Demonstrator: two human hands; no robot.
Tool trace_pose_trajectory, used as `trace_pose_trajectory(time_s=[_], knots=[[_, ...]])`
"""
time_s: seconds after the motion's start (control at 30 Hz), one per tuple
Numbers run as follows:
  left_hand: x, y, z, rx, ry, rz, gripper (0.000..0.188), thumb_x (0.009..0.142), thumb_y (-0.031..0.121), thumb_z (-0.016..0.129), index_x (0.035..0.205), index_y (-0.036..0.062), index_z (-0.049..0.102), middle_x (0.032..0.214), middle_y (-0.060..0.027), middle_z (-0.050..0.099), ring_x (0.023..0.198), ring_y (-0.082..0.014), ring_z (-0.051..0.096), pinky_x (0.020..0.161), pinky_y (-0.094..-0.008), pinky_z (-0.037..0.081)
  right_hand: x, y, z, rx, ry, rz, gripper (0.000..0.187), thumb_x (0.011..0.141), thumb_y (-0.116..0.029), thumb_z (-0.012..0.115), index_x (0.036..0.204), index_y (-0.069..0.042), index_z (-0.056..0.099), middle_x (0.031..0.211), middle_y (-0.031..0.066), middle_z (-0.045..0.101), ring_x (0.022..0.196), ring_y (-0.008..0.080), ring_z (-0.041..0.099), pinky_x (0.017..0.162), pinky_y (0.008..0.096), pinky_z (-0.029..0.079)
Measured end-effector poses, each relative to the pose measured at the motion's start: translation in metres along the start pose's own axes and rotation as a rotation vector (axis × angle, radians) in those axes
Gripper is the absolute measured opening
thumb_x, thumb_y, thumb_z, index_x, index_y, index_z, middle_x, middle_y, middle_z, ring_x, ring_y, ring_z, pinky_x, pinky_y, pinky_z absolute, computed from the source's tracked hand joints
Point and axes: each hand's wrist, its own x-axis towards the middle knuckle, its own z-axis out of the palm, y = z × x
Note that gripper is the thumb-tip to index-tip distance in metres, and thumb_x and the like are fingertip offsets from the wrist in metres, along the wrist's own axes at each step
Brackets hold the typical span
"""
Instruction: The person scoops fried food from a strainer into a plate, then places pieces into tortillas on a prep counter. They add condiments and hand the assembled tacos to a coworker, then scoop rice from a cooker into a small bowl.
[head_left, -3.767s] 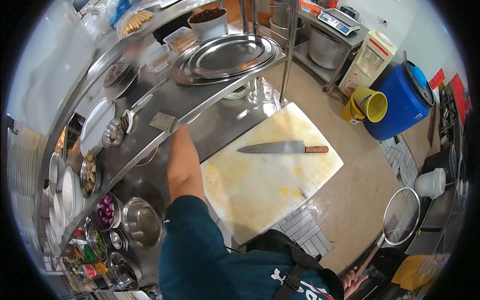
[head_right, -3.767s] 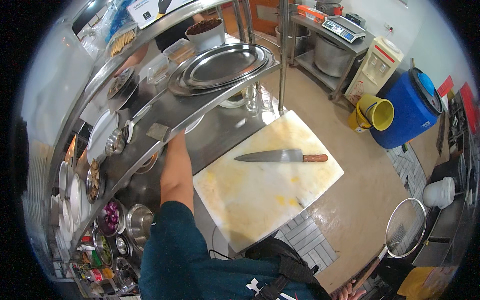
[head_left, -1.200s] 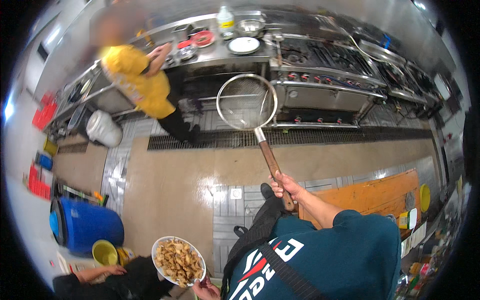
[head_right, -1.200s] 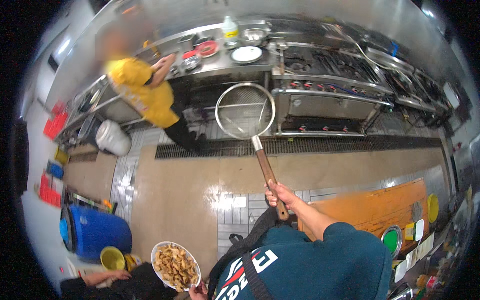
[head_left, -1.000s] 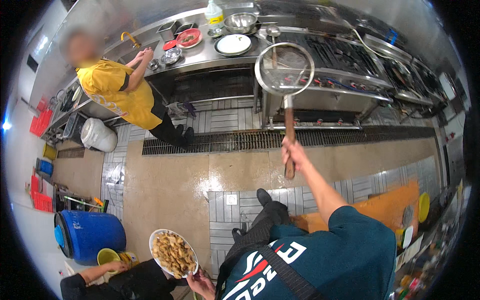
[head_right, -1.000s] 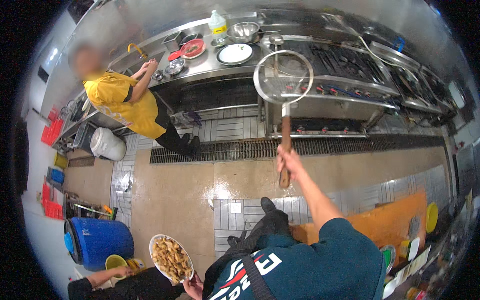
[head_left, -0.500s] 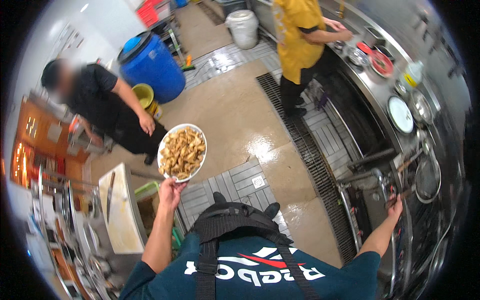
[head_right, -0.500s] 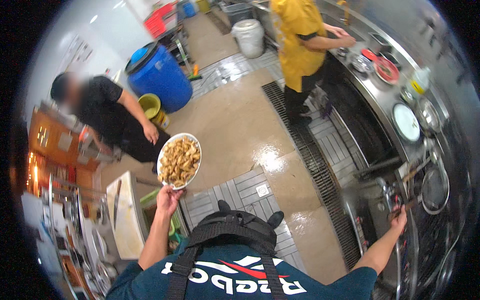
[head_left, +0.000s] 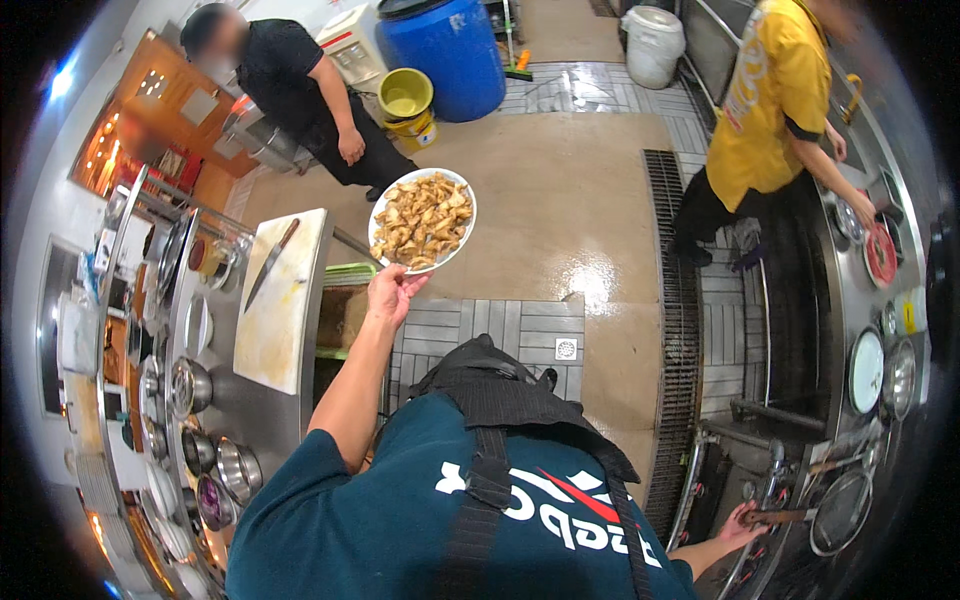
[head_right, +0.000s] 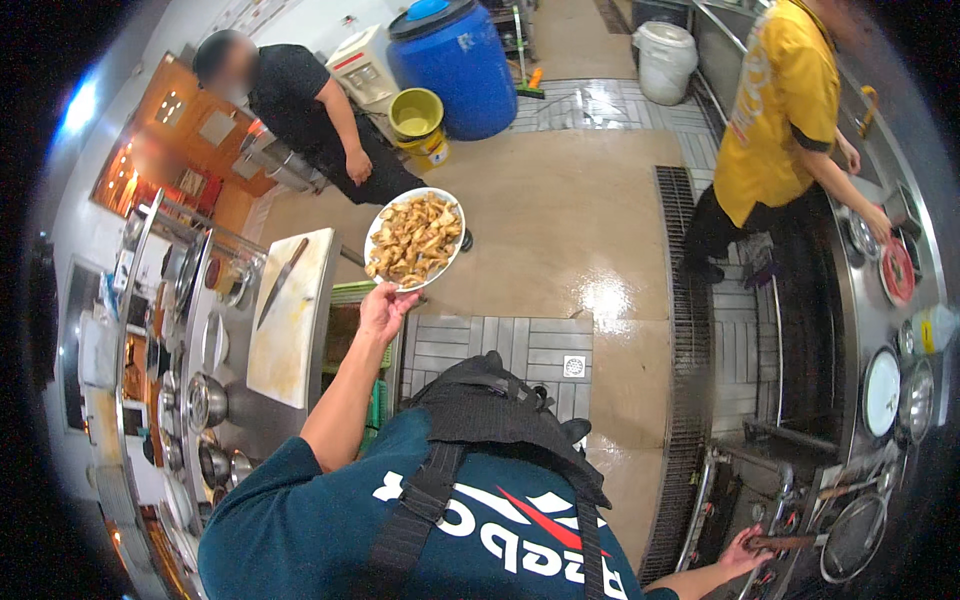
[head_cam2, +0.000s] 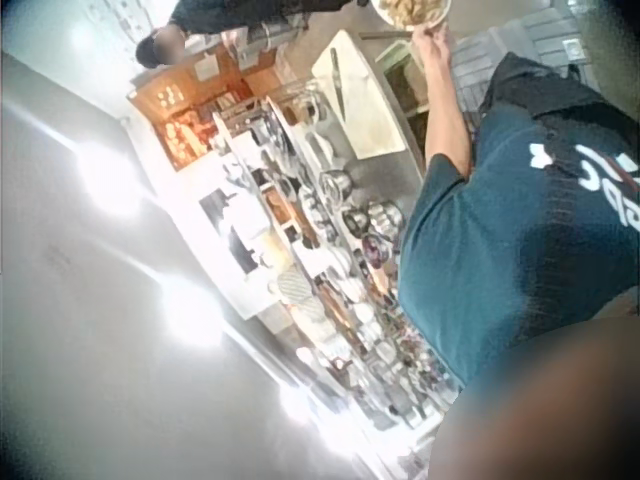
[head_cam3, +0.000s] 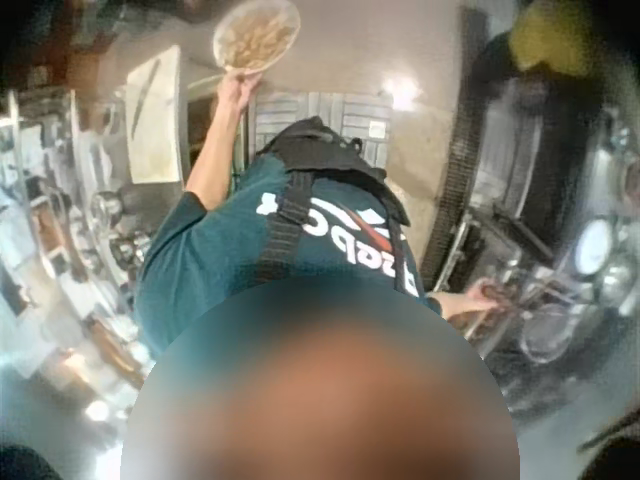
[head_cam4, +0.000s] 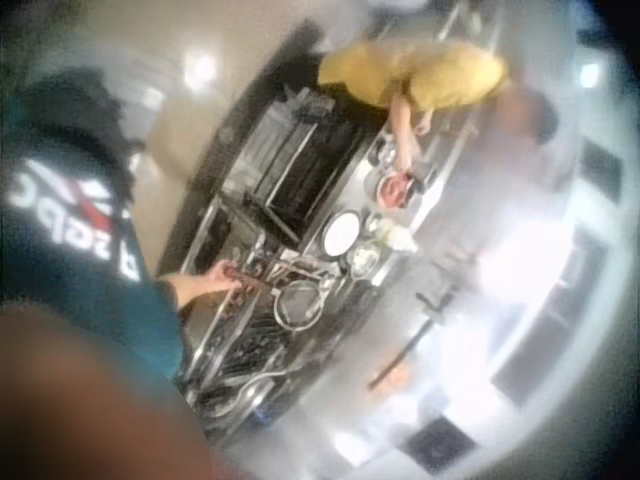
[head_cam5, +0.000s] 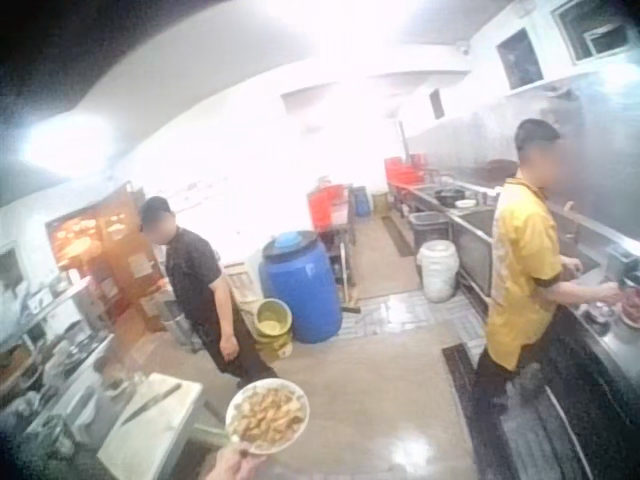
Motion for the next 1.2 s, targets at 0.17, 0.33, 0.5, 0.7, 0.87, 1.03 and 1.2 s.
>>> trace_pose_trajectory(time_s=[0.17, 0.33, 0.5, 0.7, 0.87, 1.03, 1.2], knots=[[0.025, 0.004, -0.012, -0.033, 0.052, 0.035, 0.041, 0.088, 0.003, 0.053, 0.126, -0.0125, 0.050, 0.117, -0.0243, 0.067, 0.096, -0.0363, 0.072, 0.077, -0.0402, 0.066, -0.021, 0.037, -0.012, 0.178, -0.077, 0.023, 0.076, 0.100, -0.048, 0.059, 0.154, -0.002, 0.031, 0.155, 0.0203, 0.041, 0.141, 0.0421, 0.041, 0.114, 0.0588, 0.039], [0.076, 0.010, -0.046, -0.094, 0.022, 0.127, 0.036, 0.091, 0.004, 0.049, 0.122, -0.0118, 0.055, 0.114, -0.0217, 0.070, 0.098, -0.0320, 0.073, 0.075, -0.0444, 0.066, -0.070, 0.204, 0.082, -0.476, -0.062, 0.157, 0.065, 0.098, -0.043, 0.060, 0.143, -0.003, 0.037, 0.142, 0.0178, 0.045, 0.128, 0.0379, 0.044, 0.104, 0.0541, 0.041], [0.144, 0.046, -0.080, -0.137, 0.074, 0.163, 0.034, 0.090, 0.003, 0.049, 0.119, -0.0128, 0.056, 0.112, -0.0218, 0.070, 0.096, -0.0325, 0.073, 0.073, -0.0423, 0.066, -0.150, 0.436, 0.255, -0.805, -0.341, 0.371, 0.053, 0.097, -0.038, 0.061, 0.133, -0.004, 0.042, 0.129, 0.0153, 0.049, 0.115, 0.0337, 0.048, 0.094, 0.0494, 0.043], [0.217, 0.131, -0.107, -0.124, 0.204, 0.118, 0.033, 0.090, 0.003, 0.052, 0.120, -0.0101, 0.056, 0.109, -0.0192, 0.069, 0.089, -0.0296, 0.073, 0.072, -0.0407, 0.066, -0.254, 0.643, 0.441, -1.051, -0.695, 0.513, 0.040, 0.095, -0.032, 0.062, 0.120, -0.005, 0.049, 0.114, 0.0124, 0.053, 0.099, 0.0287, 0.052, 0.082, 0.0438, 0.045], [0.296, 0.189, -0.136, -0.097, 0.266, 0.126, 0.029, 0.091, 0.003, 0.054, 0.118, -0.0071, 0.059, 0.107, -0.0177, 0.070, 0.083, -0.0275, 0.073, 0.070, -0.0391, 0.065, -0.288, 0.738, 0.542, -1.238, -0.871, 0.533, 0.028, 0.093, -0.027, 0.063, 0.110, -0.006, 0.054, 0.101, 0.0099, 0.057, 0.086, 0.0245, 0.056, 0.072, 0.0391, 0.047], [0.388, 0.230, -0.168, -0.102, 0.359, 0.230, 0.032, 0.092, 0.004, 0.053, 0.121, -0.0062, 0.058, 0.108, -0.0185, 0.071, 0.085, -0.0277, 0.075, 0.071, -0.0387, 0.065, -0.263, 0.814, 0.609, -1.475, -0.881, 0.467, 0.018, 0.092, -0.022, 0.064, 0.100, -0.006, 0.060, 0.088, 0.0075, 0.061, 0.073, 0.0203, 0.059, 0.062, 0.0344, 0.049], [0.465, 0.296, -0.193, -0.204, 0.483, 0.298, 0.034, 0.091, 0.008, 0.052, 0.122, -0.0051, 0.059, 0.105, -0.0172, 0.071, 0.083, -0.0260, 0.073, 0.073, -0.0379, 0.064, -0.322, 1.030, 0.775, -1.881, -1.222, 0.283, 0.018, 0.092, -0.019, 0.066, 0.102, -0.004, 0.066, 0.085, 0.0067, 0.067, 0.070, 0.0180, 0.065, 0.062, 0.0316, 0.054]])
